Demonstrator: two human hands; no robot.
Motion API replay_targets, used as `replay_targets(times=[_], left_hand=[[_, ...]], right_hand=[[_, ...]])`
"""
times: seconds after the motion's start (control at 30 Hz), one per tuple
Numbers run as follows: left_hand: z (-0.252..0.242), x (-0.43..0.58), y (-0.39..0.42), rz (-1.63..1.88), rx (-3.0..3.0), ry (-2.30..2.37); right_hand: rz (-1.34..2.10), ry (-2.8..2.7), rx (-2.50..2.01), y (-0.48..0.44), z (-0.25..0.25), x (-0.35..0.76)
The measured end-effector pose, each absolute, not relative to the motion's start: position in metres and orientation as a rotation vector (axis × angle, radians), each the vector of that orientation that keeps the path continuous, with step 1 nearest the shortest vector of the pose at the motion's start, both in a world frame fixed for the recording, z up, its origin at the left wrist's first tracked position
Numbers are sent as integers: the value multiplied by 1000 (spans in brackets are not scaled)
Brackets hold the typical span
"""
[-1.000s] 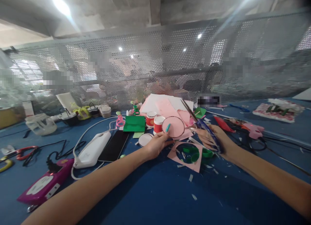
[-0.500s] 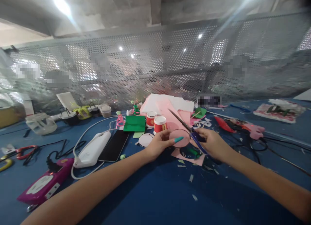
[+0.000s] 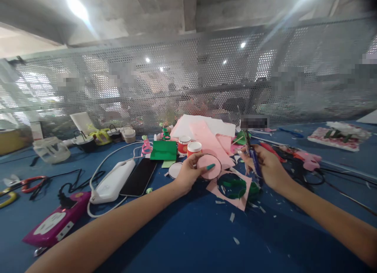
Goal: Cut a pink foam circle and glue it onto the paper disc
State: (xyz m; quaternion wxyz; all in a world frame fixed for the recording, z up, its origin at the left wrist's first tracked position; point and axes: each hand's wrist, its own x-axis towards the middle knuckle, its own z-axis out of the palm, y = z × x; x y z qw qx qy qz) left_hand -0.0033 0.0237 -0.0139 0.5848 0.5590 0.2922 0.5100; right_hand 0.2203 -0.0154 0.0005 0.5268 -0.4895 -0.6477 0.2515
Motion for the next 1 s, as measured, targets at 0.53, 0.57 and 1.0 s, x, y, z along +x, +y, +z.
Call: replay_targets(times=[0.53,0.57,1.0], left_hand=[[-17,-6,32,1236,1120,741],[-17,-6,32,1236,1123,750],[-12,-3,27,1235,1117,772]], right_hand=[[-247,-2205,-1508,-4,-1,245],[-290,-2237,-1494,-3,-2,247],[-398,-2322,-1398,1,-9,253]])
